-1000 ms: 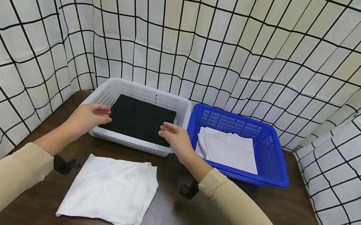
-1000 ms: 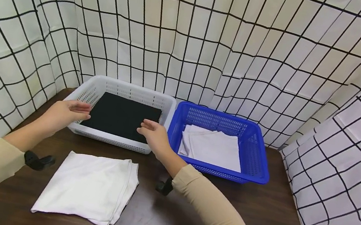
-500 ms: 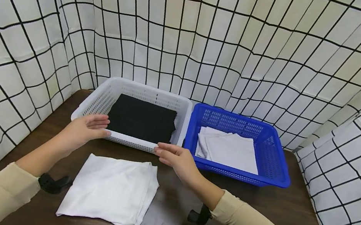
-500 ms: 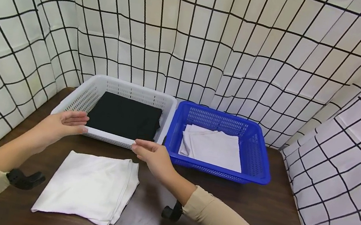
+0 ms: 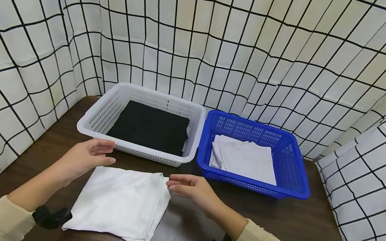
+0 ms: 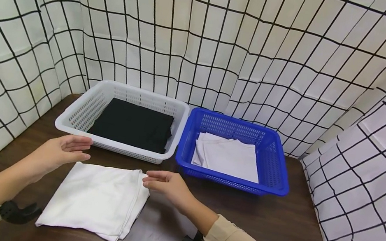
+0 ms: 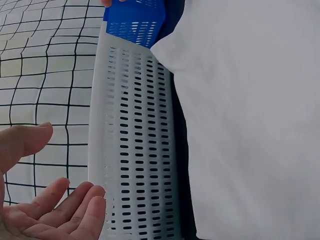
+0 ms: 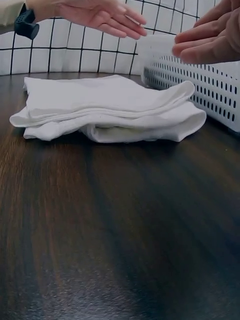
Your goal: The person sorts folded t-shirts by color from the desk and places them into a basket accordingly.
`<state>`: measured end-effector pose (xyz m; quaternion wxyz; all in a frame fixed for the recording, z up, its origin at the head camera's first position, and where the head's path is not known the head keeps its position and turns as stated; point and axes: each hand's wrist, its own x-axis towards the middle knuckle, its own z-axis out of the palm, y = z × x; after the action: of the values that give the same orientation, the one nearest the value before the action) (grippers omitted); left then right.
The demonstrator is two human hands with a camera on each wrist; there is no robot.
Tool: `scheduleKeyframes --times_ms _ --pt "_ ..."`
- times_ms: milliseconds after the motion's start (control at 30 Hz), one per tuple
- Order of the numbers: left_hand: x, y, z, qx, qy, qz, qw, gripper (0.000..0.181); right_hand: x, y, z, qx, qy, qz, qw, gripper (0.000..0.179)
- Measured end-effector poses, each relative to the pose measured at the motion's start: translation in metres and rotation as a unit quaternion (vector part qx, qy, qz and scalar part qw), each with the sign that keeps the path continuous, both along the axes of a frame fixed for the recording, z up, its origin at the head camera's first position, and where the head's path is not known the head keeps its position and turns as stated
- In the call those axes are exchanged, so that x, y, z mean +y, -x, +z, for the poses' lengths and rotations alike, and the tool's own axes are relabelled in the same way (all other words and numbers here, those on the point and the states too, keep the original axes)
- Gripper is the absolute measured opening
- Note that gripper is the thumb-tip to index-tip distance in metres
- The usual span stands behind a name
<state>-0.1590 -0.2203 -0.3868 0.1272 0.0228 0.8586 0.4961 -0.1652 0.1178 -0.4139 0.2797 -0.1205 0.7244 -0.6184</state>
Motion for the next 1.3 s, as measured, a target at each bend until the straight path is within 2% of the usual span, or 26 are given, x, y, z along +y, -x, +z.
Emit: scheduleKeyframes --times_ms 267,433,667,833,1300 --pt "-0.007 -0.014 -0.010 -0.018 0.003 0.014 0.9997 0.073 0.001 -0.010 -0.012 -0.046 -0.002 0.019 0.9988 0.044" --pt "-0.014 -0.022 -0.019 -0.035 0.000 0.023 0.9991 0.072 0.001 -0.013 -0.018 -0.065 -0.035 0.019 0.9971 0.039" --pt "-0.021 -0.029 -0.031 -0.038 0.021 0.025 0.9987 0.073 0.010 -0.011 -0.024 -0.113 -0.090 0.027 0.9892 0.040" --pt "-0.026 -0.031 -0.035 -0.041 0.021 0.031 0.9984 0.073 0.010 -0.010 -0.029 -0.140 -0.076 0.029 0.9868 0.043" --pt "-0.036 -0.034 -0.051 -0.072 0.027 0.057 0.9954 0.075 0.005 -0.007 -0.039 -0.191 -0.021 -0.001 0.9814 0.038"
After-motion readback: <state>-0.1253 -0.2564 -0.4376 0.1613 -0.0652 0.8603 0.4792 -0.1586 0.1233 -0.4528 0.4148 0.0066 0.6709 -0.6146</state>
